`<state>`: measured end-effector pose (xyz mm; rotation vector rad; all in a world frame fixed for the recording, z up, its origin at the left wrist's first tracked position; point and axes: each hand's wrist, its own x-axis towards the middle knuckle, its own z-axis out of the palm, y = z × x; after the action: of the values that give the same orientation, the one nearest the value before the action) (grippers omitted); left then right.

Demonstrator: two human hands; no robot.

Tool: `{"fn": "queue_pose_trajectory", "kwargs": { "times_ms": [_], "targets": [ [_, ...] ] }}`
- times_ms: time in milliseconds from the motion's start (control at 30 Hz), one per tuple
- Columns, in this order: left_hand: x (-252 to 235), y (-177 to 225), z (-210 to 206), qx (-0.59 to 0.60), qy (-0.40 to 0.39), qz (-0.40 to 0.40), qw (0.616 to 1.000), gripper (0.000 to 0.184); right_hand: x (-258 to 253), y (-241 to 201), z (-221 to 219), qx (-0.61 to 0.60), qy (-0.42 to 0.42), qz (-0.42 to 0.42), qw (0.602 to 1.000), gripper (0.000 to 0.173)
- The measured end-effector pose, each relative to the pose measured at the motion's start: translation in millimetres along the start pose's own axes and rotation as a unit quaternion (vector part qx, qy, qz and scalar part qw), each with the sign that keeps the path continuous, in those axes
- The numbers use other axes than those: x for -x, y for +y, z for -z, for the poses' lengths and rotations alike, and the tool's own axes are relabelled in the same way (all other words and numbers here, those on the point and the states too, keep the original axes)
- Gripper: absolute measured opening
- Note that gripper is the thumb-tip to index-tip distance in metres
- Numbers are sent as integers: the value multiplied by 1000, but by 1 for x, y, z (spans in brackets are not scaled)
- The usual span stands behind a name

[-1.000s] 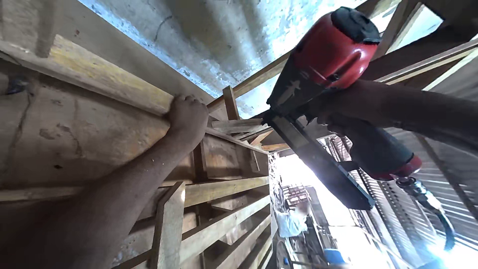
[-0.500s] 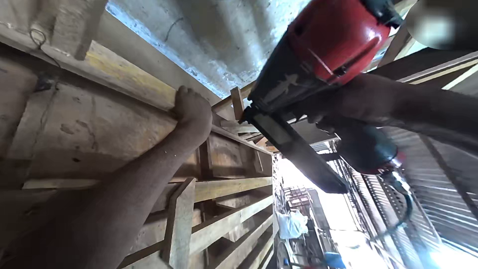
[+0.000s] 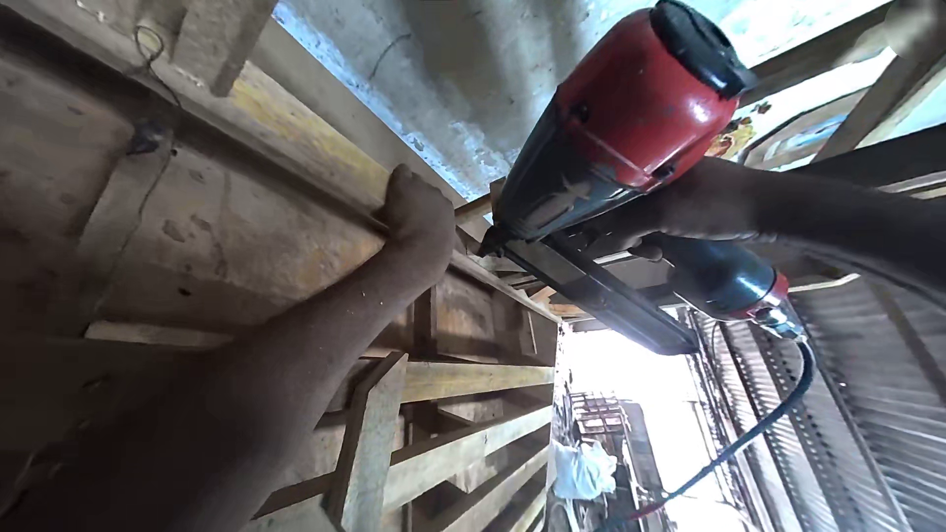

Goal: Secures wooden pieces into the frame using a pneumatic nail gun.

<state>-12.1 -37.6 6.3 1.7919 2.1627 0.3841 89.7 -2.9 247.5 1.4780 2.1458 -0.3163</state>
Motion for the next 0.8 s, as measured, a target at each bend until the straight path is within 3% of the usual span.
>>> {"fn": "queue_pose_trajectory", "kwargs": {
  "times_ms": [133, 267, 567, 800],
  "targets": [
    [5, -5, 2, 27, 3, -16, 1000, 25, -1, 13, -10, -28, 5, 4, 1000, 8],
    [3, -4, 0, 24, 3, -14, 1000, 24, 7, 7, -18, -12, 30, -15, 999, 6],
    [4, -3, 2, 25, 3, -4, 1000, 19, 1, -9, -5, 18, -1, -11, 1000, 10],
    [4, -2, 2, 4, 2, 1, 1000, 26, -5, -10, 7, 33, -10, -23, 999, 8]
  ]
}}
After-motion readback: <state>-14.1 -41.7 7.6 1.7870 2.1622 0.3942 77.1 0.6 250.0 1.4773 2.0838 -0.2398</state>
